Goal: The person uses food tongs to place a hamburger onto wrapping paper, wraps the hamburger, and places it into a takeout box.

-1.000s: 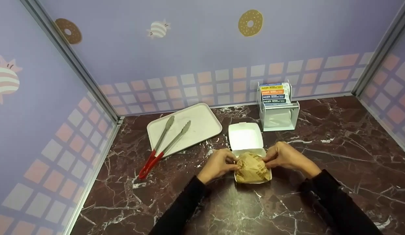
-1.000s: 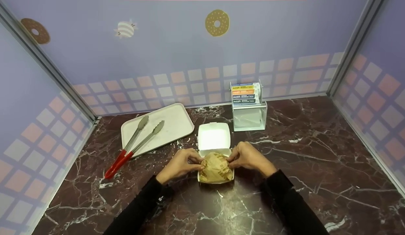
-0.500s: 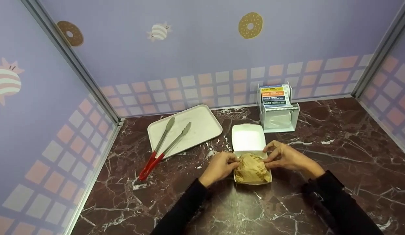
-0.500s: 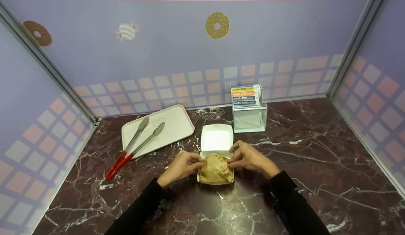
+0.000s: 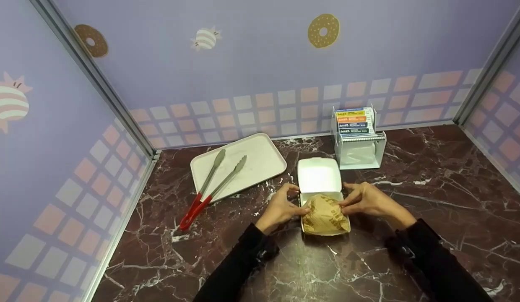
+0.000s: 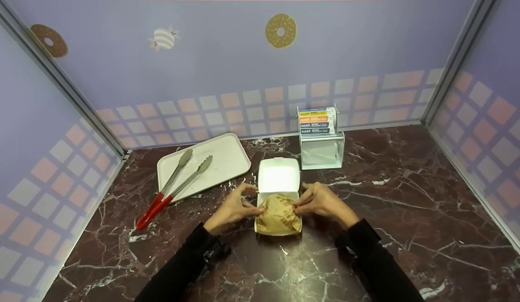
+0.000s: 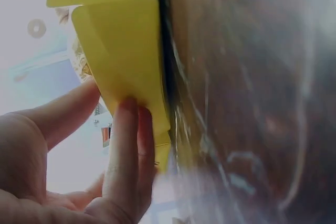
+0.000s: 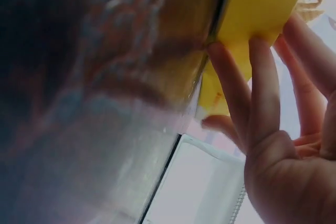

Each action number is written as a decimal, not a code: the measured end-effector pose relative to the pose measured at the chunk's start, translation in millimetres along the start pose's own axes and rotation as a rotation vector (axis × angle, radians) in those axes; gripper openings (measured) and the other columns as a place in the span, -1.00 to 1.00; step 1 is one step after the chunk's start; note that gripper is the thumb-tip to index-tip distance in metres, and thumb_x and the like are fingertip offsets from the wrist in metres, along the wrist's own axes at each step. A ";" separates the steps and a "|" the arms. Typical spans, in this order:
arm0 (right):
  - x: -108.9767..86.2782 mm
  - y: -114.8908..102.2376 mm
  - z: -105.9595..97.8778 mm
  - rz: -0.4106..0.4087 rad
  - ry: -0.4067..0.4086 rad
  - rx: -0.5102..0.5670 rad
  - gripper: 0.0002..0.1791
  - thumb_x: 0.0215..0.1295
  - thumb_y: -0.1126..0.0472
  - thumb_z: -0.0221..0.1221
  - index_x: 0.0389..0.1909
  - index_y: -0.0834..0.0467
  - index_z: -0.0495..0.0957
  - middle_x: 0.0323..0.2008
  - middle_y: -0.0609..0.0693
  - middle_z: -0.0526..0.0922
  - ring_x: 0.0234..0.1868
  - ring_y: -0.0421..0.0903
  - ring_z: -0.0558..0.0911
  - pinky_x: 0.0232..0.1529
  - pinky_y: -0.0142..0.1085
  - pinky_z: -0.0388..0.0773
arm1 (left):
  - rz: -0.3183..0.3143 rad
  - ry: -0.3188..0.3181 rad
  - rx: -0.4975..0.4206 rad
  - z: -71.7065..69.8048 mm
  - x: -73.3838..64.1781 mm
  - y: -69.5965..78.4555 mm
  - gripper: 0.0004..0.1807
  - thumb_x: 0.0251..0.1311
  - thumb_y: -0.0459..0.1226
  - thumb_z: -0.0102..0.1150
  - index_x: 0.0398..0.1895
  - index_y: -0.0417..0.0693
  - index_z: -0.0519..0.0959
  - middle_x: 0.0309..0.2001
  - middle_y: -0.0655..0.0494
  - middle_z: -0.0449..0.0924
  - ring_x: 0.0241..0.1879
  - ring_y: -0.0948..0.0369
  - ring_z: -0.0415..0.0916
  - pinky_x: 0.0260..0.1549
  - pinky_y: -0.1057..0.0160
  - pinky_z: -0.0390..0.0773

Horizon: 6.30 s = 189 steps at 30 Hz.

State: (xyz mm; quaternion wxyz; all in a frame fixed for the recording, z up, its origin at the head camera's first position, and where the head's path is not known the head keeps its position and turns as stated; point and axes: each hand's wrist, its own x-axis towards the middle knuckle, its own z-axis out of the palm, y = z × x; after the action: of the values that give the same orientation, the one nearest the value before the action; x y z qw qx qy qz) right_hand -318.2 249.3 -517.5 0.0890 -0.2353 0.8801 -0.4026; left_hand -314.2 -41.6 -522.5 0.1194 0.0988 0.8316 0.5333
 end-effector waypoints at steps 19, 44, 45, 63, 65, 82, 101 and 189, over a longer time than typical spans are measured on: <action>1.1 -0.7 3.5 0.015 0.048 0.034 -0.74 -0.02 0.31 0.55 -0.24 0.19 0.81 0.39 0.41 0.43 0.37 0.41 0.47 0.37 0.15 0.45 | 0.007 -0.025 0.007 0.5 0.0 -1.3 0.13 0.00 -0.38 0.57 0.63 -0.12 0.10 0.38 -0.16 0.49 -0.25 0.22 0.63 -0.27 0.31 0.73; -2.7 -10.9 20.1 -0.097 0.248 -0.094 -0.32 -0.07 0.55 0.51 0.15 0.25 0.56 0.05 0.29 0.69 0.00 0.27 0.72 -0.07 -0.01 0.78 | 0.316 0.034 0.487 0.0 -20.8 10.4 -0.14 0.04 -0.50 0.46 0.49 -0.07 0.41 0.23 -0.09 0.57 0.08 0.03 0.63 0.12 0.20 0.67; -2.7 -11.5 20.5 -0.102 0.253 -0.112 -0.32 -0.08 0.54 0.52 0.14 0.25 0.56 0.03 0.28 0.69 -0.02 0.26 0.72 -0.08 -0.02 0.78 | 0.293 0.006 0.490 -1.6 -22.9 12.9 -0.12 0.07 -0.50 0.44 0.52 -0.06 0.36 0.21 -0.10 0.55 0.03 0.05 0.62 0.04 0.28 0.68; -12.3 -16.9 11.3 -0.158 0.079 -0.103 -0.31 0.06 0.50 0.44 0.27 0.36 0.47 -0.12 0.29 0.75 -0.18 0.14 0.78 -0.17 -0.21 0.79 | 0.301 -0.030 0.624 10.5 -54.8 13.5 0.22 -0.08 -0.08 0.65 0.65 0.04 0.11 0.39 -0.14 0.46 0.29 -0.07 0.52 0.33 -0.10 0.53; -14.7 -18.2 4.4 -0.168 0.014 -0.076 -0.27 0.08 0.47 0.45 0.32 0.39 0.43 -0.11 0.30 0.75 -0.14 0.16 0.77 -0.14 -0.22 0.79 | 0.326 0.000 0.639 11.7 -54.5 12.5 0.18 -0.08 -0.13 0.65 0.63 0.01 0.17 0.31 -0.11 0.53 0.22 -0.02 0.57 0.28 0.01 0.59; -29.9 -47.4 -3.5 -0.031 -0.152 -0.236 0.14 0.07 -0.06 0.54 0.52 0.42 0.20 -0.16 0.00 0.84 -0.14 -0.03 0.81 0.09 0.11 0.67 | 0.327 -0.015 0.518 15.4 -53.9 9.4 0.13 -0.14 -0.25 0.67 0.58 -0.08 0.25 0.12 -0.15 0.64 -0.52 0.49 0.51 -0.08 0.49 0.67; -27.2 -50.0 -0.9 -0.020 -0.131 -0.135 0.20 -0.11 0.13 0.63 0.46 0.55 0.18 -0.36 -0.03 0.82 -0.39 -0.25 0.74 -0.30 -0.38 0.71 | 0.319 -0.003 0.547 16.7 -50.5 7.0 0.11 -0.06 -0.06 0.65 0.58 -0.06 0.25 0.23 -0.04 0.52 0.12 0.04 0.59 0.24 0.03 0.59; -30.0 -49.2 -6.9 0.042 -0.124 -0.031 -0.25 0.41 0.19 0.30 0.46 0.50 0.25 -0.21 0.23 0.79 -0.52 -0.15 0.71 -0.50 -0.33 0.71 | 0.180 0.003 0.467 22.7 -51.3 16.8 -0.37 0.45 0.03 0.16 0.49 0.03 0.37 0.32 -0.04 0.53 0.28 -0.01 0.53 0.29 -0.08 0.55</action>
State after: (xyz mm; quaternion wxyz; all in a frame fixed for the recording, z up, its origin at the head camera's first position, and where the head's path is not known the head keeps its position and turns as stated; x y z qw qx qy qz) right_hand -277.6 240.6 -477.0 0.1483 -0.2427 0.8838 -0.3715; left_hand -257.8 -30.0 -511.6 0.0442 0.1965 0.9203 0.3353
